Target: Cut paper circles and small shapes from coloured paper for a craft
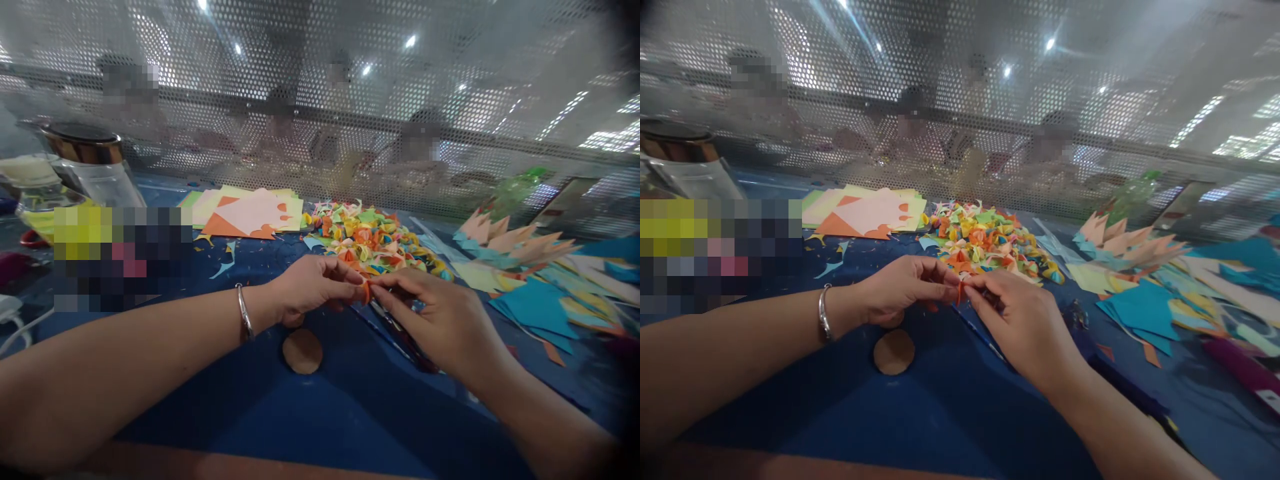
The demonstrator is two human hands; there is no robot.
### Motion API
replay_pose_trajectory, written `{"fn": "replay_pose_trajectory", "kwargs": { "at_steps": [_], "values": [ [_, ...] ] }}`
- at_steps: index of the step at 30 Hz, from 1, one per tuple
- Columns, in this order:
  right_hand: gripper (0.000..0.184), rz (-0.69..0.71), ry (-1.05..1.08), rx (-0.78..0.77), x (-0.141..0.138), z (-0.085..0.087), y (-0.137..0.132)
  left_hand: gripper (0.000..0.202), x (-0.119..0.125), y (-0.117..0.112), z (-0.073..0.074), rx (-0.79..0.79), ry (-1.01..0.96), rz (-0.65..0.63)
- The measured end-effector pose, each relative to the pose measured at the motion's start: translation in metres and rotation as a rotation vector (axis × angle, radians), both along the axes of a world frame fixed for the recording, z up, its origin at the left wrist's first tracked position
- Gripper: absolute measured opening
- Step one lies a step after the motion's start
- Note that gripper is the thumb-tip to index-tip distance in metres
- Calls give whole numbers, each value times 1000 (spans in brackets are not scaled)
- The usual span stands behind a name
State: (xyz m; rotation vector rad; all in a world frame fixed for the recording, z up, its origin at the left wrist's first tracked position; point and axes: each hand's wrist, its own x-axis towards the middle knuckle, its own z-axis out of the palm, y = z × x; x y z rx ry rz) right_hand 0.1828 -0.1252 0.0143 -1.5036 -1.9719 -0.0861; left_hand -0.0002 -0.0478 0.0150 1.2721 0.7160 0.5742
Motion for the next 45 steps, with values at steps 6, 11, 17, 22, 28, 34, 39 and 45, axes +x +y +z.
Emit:
{"fn": "replay_pose_trajectory", "kwargs": {
  "at_steps": [6, 11, 17, 22, 28, 34, 39, 45],
  "values": [
    [21, 30, 105, -115, -1, -5, 0, 22, -2, 3, -7, 245, 128, -91],
    [29, 35, 205, -185, -1, -3, 0, 23, -2, 4, -7, 352, 185, -112],
    [31, 52, 302, -266, 0, -4, 2, 24, -1, 4, -9, 425, 156, -73],
    [28, 45, 359, -296, -1, -3, 2, 28, -1, 3, -8, 488, 151, -72],
    [33, -5, 307, -274, 1, -2, 3, 24, -2, 8, -3, 605, 220, -65],
    [31, -93, 235, -153, 12, -3, 5, 20, -11, 21, 2, 720, 439, -221],
    [33, -105, 191, -171, 20, -3, 9, 24, -15, 19, 9, 724, 566, -371],
    [41, -74, 7, -353, 32, -6, 13, 38, -16, 20, 11, 880, 605, -381]
  ]
}}
